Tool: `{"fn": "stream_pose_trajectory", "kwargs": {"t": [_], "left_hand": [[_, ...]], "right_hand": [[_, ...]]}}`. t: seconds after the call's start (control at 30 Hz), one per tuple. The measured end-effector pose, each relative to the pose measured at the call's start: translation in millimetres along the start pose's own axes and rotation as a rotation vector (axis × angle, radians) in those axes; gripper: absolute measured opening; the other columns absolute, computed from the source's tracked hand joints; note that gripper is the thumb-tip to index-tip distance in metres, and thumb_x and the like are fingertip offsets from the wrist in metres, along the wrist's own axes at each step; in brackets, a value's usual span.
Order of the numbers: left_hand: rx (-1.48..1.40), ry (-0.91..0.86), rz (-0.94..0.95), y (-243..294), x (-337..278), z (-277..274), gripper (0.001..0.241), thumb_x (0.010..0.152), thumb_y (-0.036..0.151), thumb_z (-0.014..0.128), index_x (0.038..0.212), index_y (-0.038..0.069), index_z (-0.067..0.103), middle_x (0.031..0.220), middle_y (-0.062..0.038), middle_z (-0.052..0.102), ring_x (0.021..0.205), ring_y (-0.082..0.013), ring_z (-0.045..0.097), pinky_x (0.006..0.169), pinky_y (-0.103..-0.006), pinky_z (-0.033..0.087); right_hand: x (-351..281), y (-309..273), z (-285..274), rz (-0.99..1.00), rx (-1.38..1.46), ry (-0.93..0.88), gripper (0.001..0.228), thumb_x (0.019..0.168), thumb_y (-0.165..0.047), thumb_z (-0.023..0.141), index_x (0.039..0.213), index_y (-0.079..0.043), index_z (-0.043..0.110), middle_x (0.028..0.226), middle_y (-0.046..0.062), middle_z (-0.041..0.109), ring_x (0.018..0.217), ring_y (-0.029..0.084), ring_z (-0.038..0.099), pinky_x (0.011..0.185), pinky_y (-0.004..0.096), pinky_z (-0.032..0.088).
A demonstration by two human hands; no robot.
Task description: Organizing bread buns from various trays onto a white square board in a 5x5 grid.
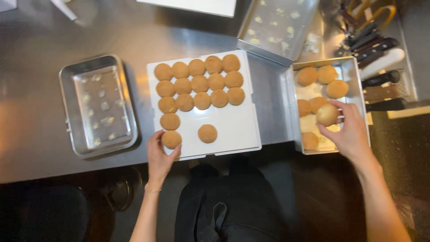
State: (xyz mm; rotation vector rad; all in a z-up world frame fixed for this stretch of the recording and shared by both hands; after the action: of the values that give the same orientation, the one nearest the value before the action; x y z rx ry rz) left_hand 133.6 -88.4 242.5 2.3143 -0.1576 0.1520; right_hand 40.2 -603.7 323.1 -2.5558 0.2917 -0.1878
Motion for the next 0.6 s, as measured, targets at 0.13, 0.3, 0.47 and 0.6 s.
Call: {"fn": "stream_pose_trajectory", "kwargs": {"t": [0.13, 0.3, 0.47, 0.6], "left_hand": [[-0.102, -0.009, 0.004, -6, 0, -7, 0.071, 0.076, 0.012, 0.088, 0.136, 0.002, 0.051, 0.123, -0.017, 0.058, 0.116, -0.032, 0.06, 0.1, -0.0386, 0.054], [-0.201, -0.064, 0.021, -5, 2, -13, 0.074, 0.075, 0.014, 0.09, 0.136, 0.002, 0.05, 0.123, -0.017, 0.056, 0.115, -0.0313, 0.061, 0.098, -0.0385, 0.054], [-0.254, -0.058, -0.013, -18, 0, -14, 0.076, 0.075, 0.014, 0.09, 0.137, 0.002, 0.049, 0.121, -0.015, 0.058, 0.111, -0.0304, 0.062, 0.096, -0.0386, 0.054], [-0.276, -0.041, 0.092, -19, 2, -15, 0.076, 0.075, 0.012, 0.089, 0.138, 0.001, 0.048, 0.122, -0.017, 0.057, 0.116, -0.0327, 0.06, 0.099, -0.0397, 0.052]], "right_hand": [[5, -165, 75, -0.031, 0.179, -0.106, 0.066, 0.071, -0.021, 0.089, 0.13, -0.008, 0.063, 0.113, 0.01, 0.063, 0.096, 0.025, 0.063, 0.085, 0.036, 0.053], [17, -273, 207, -0.356, 0.055, -0.161, 0.057, 0.072, -0.027, 0.086, 0.12, -0.007, 0.062, 0.109, 0.011, 0.062, 0.106, 0.032, 0.056, 0.091, 0.043, 0.043], [12, -278, 258, -0.442, -0.161, -0.215, 0.058, 0.065, -0.026, 0.088, 0.115, -0.009, 0.063, 0.104, 0.01, 0.061, 0.106, 0.032, 0.056, 0.095, 0.045, 0.042], [9, -276, 256, -0.455, -0.199, -0.258, 0.063, 0.063, -0.025, 0.089, 0.119, -0.01, 0.063, 0.104, 0.011, 0.06, 0.106, 0.032, 0.056, 0.1, 0.047, 0.039]]}}
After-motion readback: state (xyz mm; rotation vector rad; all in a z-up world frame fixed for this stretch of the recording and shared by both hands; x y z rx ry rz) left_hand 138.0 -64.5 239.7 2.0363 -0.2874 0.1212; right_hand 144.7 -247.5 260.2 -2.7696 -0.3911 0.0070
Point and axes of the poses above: each hand's wrist, its own x-axis towards the middle knuckle, its own z-axis out of the palm, y = z × x, the point moved 4 cm from there along x, towards the middle knuckle
